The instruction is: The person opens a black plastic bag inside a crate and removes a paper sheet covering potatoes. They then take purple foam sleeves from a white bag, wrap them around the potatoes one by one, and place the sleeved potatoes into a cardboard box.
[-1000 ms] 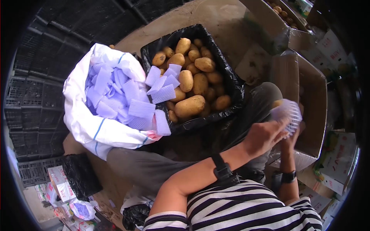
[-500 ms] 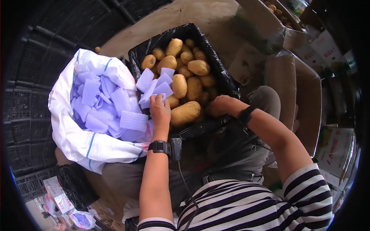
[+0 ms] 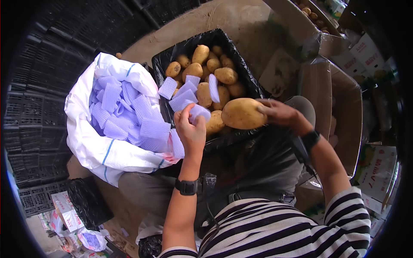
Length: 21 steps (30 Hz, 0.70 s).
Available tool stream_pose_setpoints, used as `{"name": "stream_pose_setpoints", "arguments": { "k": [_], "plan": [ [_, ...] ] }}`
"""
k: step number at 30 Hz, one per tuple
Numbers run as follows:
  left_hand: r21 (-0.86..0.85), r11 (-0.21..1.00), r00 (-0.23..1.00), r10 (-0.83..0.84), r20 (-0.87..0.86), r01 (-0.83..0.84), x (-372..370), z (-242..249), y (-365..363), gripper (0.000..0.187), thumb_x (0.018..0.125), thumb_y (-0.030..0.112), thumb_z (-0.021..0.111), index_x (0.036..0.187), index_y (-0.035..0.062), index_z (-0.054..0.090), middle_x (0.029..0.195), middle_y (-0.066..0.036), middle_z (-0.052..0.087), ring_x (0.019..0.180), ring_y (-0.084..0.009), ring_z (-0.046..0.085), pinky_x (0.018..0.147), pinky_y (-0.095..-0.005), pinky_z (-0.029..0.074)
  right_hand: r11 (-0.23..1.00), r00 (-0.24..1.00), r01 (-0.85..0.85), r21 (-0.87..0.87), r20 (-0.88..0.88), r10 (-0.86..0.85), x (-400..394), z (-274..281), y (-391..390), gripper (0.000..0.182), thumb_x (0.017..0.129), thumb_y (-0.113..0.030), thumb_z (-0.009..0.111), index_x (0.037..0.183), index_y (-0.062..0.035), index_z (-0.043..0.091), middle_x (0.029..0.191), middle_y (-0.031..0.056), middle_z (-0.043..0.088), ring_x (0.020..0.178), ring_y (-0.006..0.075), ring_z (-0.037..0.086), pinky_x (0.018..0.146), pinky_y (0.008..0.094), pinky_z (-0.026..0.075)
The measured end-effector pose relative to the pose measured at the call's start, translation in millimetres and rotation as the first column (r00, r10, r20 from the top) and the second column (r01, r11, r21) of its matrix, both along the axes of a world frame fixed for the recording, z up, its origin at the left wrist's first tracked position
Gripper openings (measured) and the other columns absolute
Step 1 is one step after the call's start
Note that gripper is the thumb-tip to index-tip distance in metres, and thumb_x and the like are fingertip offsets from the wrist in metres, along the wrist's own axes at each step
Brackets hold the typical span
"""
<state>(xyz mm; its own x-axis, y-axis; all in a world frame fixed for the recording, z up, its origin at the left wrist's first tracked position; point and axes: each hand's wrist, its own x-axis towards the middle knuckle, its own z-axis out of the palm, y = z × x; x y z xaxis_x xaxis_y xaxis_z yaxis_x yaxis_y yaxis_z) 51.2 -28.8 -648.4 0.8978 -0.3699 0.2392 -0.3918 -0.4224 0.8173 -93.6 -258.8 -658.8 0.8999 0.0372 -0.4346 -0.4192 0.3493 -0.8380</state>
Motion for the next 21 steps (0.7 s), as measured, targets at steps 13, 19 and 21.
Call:
{"name": "stream_pose_setpoints", "arguments": {
  "k": [13, 19, 21],
  "plan": [
    [-0.743, 0.644, 0.804, -0.339, -0.489, -0.180, -54.2, -66.2, -22.0, 0.017, 0.081, 0.011, 0.057, 0.094, 0.0012, 0.061, 0.090, -0.007, 0.061, 0.086, -0.0197, 0.058, 0.079, -0.0314, 0.046, 0.686, 0.961, 0.117, 0.718, 0.094, -0.262, -29.3, -2.6, 108.6, 0.066, 0.079, -0.036, 0.062, 0.129, -0.0010, 0.036, 0.125, 0.0129, 0.049, 0.115, 0.0230, 0.048, 0.100, 0.0385, 0.034],
    [-0.235, 0.971, 0.893, -0.131, -0.430, 0.029, -43.2, 3.6, -16.5, 0.020, 0.081, 0.013, 0.062, 0.091, -0.0045, 0.062, 0.083, -0.007, 0.063, 0.074, -0.0127, 0.058, 0.068, -0.0241, 0.046, 0.835, 0.903, 0.364, 0.412, 0.062, -0.424, -44.3, 25.4, 93.6, 0.054, 0.081, -0.020, 0.063, 0.125, 0.0011, 0.041, 0.115, 0.0122, 0.054, 0.106, 0.0182, 0.053, 0.090, 0.0320, 0.044],
    [0.007, 0.963, 0.957, -0.268, 0.113, 0.269, -67.6, 24.4, -32.4, 0.019, 0.074, 0.008, 0.066, 0.090, -0.0016, 0.065, 0.080, -0.018, 0.065, 0.065, -0.0259, 0.063, 0.060, -0.0309, 0.050, 0.782, 0.776, 0.617, 0.095, 0.097, -0.624, -51.8, 14.3, 99.0, 0.053, 0.082, -0.028, 0.063, 0.121, 0.0030, 0.044, 0.109, 0.0115, 0.056, 0.099, 0.0154, 0.053, 0.087, 0.0279, 0.043]
  ]
}}
